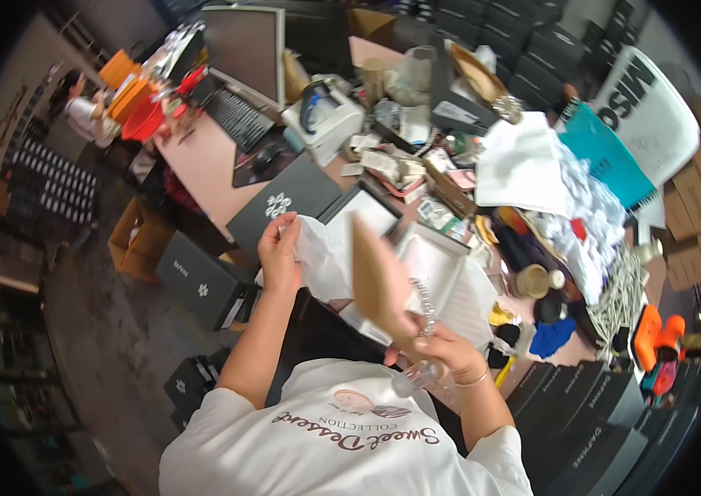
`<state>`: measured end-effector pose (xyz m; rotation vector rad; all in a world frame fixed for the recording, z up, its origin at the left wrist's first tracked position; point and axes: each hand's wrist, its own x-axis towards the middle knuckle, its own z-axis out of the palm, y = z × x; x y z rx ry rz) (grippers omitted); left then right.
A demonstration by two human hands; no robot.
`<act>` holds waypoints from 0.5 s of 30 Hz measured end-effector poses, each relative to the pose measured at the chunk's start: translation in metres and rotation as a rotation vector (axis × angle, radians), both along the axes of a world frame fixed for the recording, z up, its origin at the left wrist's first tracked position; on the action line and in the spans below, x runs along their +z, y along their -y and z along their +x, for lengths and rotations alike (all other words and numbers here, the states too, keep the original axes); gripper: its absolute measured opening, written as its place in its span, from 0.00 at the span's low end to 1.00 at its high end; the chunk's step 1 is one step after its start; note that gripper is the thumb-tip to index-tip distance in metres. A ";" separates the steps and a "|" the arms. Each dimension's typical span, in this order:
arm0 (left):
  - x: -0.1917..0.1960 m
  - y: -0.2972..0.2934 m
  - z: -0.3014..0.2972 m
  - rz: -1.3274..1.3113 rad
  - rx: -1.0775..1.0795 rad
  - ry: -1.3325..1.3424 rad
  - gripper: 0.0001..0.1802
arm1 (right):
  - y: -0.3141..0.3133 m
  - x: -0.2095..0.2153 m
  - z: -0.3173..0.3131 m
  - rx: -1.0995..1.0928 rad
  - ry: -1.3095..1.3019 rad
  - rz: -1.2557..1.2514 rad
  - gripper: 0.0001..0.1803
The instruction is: The person is inspecting, wrapping in tissue paper, and packing several pairs of shoes into boxes at a workbench.
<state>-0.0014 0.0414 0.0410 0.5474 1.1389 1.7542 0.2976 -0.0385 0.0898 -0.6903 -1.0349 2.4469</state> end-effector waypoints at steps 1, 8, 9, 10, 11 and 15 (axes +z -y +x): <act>0.008 -0.002 0.014 -0.011 0.002 -0.069 0.10 | 0.007 0.012 -0.002 0.012 0.039 0.029 0.42; 0.058 0.063 0.070 0.374 -0.508 -1.080 0.15 | 0.012 -0.006 -0.029 -0.120 0.253 -0.065 0.27; 0.055 0.066 0.071 0.346 -0.533 -1.104 0.16 | 0.004 -0.029 -0.031 -0.126 0.330 0.007 0.26; 0.050 0.070 0.070 0.310 -0.549 -1.127 0.18 | -0.006 -0.047 -0.031 -0.121 0.406 0.080 0.24; 0.044 0.073 0.067 0.276 -0.564 -1.148 0.19 | -0.009 -0.065 -0.028 -0.237 0.321 -0.041 0.22; 0.020 0.062 0.033 0.171 -0.470 -1.235 0.19 | -0.005 -0.060 -0.017 -0.233 -0.067 -0.344 0.27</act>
